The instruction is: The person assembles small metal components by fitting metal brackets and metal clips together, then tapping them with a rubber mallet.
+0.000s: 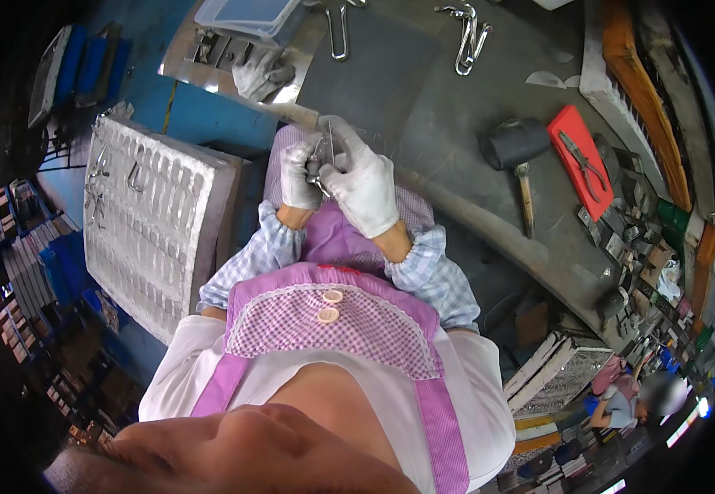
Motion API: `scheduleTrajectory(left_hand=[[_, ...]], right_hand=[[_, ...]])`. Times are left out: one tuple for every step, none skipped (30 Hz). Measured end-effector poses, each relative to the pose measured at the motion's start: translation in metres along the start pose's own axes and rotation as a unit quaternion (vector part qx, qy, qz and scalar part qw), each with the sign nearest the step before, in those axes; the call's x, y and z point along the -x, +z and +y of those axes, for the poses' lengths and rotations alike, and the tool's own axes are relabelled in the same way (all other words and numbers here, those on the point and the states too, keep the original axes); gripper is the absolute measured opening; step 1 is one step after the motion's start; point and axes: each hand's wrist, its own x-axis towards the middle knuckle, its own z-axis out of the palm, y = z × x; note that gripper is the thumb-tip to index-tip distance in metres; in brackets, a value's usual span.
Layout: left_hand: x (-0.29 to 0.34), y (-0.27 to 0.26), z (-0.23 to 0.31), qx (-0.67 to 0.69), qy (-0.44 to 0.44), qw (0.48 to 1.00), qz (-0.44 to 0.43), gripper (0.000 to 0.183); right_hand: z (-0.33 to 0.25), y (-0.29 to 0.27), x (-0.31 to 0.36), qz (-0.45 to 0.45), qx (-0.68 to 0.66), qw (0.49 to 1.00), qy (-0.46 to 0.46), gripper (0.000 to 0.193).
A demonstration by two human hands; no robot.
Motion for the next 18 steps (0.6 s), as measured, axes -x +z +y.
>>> scheduleTrajectory(left_hand=[[0.001,-0.001,0.002,0.128,-0.092,0.987,0.01,0.023],[0.003,-0.002,0.005,0.131,-0.093,0.987,0.012,0.023],[0.002,-0.004,0.009,0.162,-0.098,0.982,0.013,0.025],[0.0,-0.006,0.011,0.193,-0.102,0.976,0.014,0.027],[-0.004,-0.01,0.01,0.195,-0.096,0.976,0.019,0.027],[-0.008,-0.015,0.009,0.094,-0.078,0.992,0.011,0.03],[-0.013,-0.02,0.01,-0.01,-0.06,0.998,0.008,0.032],[-0.014,-0.026,0.013,-0.012,-0.051,0.998,0.026,0.032],[-0.013,-0.036,0.017,0.049,-0.156,0.987,0.005,0.035],[-0.011,-0.05,0.026,0.112,-0.25,0.962,-0.015,0.038],[-0.013,-0.068,0.04,0.035,-0.268,0.956,-0.111,0.039],[-0.005,-0.079,0.043,-0.036,-0.277,0.955,-0.104,0.04],[-0.008,-0.097,0.07,-0.045,-0.262,0.959,-0.095,0.04],[-0.002,-0.113,0.099,-0.052,-0.255,0.962,-0.089,0.04],[0.01,-0.143,0.106,-0.101,-0.234,0.967,-0.002,0.038],[0.021,-0.177,0.111,-0.068,-0.28,0.954,0.085,0.037],[0.03,-0.198,0.121,-0.061,-0.208,0.955,0.2,0.033],[0.042,-0.232,0.119,-0.127,-0.138,0.947,0.259,0.031]], right_hand=[[0.0,0.003,0.003,-0.002,0.003,1.0,0.003,0.055],[-0.001,0.006,0.005,0.01,-0.024,1.0,-0.009,0.055],[-0.002,0.009,0.003,0.022,-0.049,0.998,-0.023,0.056],[-0.001,0.01,0.0,0.018,-0.046,0.998,-0.027,0.056],[0.003,0.012,-0.004,0.016,-0.06,0.998,-0.011,0.055],[0.007,0.014,-0.008,0.011,-0.074,0.997,0.005,0.054],[0.02,0.013,-0.022,0.06,0.038,0.997,-0.036,0.05],[0.03,0.01,-0.036,0.107,0.146,0.98,-0.08,0.046],[0.029,0.008,-0.046,0.14,0.333,0.925,-0.121,0.04],[0.06,0.001,-0.057,0.178,0.438,0.868,-0.149,0.039],[0.06,-0.015,-0.057,0.17,0.449,0.865,-0.144,0.042],[0.041,-0.027,-0.054,0.145,0.448,0.874,-0.119,0.042],[0.044,-0.047,-0.06,0.183,0.436,0.858,-0.2,0.042],[0.034,-0.065,-0.063,0.205,0.416,0.862,-0.206,0.039],[0.019,-0.076,-0.068,0.229,0.438,0.843,-0.212,0.038],[0.024,-0.097,-0.085,0.251,0.42,0.84,-0.233,0.038],[0.032,-0.117,-0.105,0.292,0.405,0.823,-0.269,0.04],[0.025,-0.13,-0.125,0.337,0.531,0.746,-0.221,0.045]])
